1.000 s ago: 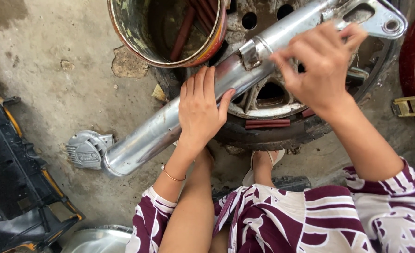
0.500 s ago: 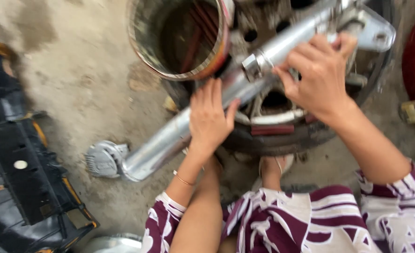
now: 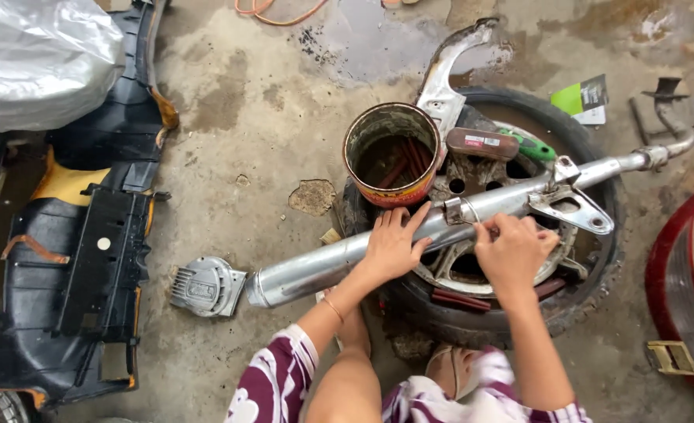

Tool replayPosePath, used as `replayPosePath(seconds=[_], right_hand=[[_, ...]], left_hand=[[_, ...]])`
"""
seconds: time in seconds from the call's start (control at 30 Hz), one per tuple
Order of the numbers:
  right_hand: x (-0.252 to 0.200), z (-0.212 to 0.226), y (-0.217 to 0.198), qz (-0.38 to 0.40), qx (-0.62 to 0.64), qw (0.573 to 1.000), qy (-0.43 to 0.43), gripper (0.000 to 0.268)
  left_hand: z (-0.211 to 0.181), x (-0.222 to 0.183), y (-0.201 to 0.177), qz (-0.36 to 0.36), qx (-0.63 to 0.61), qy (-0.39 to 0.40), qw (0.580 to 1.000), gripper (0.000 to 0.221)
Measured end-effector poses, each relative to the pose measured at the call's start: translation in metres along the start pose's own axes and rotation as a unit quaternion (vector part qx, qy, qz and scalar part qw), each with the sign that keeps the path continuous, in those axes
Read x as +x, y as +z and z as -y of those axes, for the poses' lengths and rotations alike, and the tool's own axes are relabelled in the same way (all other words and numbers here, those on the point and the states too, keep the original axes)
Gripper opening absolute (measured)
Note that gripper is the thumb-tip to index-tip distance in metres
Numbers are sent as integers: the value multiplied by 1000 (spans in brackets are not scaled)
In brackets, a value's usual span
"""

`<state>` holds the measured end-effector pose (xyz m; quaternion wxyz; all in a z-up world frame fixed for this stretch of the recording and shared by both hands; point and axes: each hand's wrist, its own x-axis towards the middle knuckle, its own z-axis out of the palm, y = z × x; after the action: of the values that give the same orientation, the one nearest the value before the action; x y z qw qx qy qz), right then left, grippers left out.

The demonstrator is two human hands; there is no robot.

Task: The person scrubs a silver metal pipe with a small brush, repeatedly dipping it into a bucket of liquid. The pipe is resting on a tire, and the person rotates it to clean different sections.

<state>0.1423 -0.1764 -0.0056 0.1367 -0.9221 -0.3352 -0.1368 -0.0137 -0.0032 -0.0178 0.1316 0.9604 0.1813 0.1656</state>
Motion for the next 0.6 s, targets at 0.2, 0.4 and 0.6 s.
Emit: replayPosePath(seconds=[0.2, 0.4, 0.6], right_hand=[[-26, 31, -21, 89, 81, 988, 97, 18], [-25, 23, -30, 162, 237, 945, 158, 22], [-41, 6, -58, 169, 420, 865, 215, 37]], left_hand=[[-2, 43, -24, 279, -89, -7, 956, 76], [-19, 70, -14, 218, -143, 11, 965, 68], [-18, 87, -4, 195, -118, -66, 971, 51]])
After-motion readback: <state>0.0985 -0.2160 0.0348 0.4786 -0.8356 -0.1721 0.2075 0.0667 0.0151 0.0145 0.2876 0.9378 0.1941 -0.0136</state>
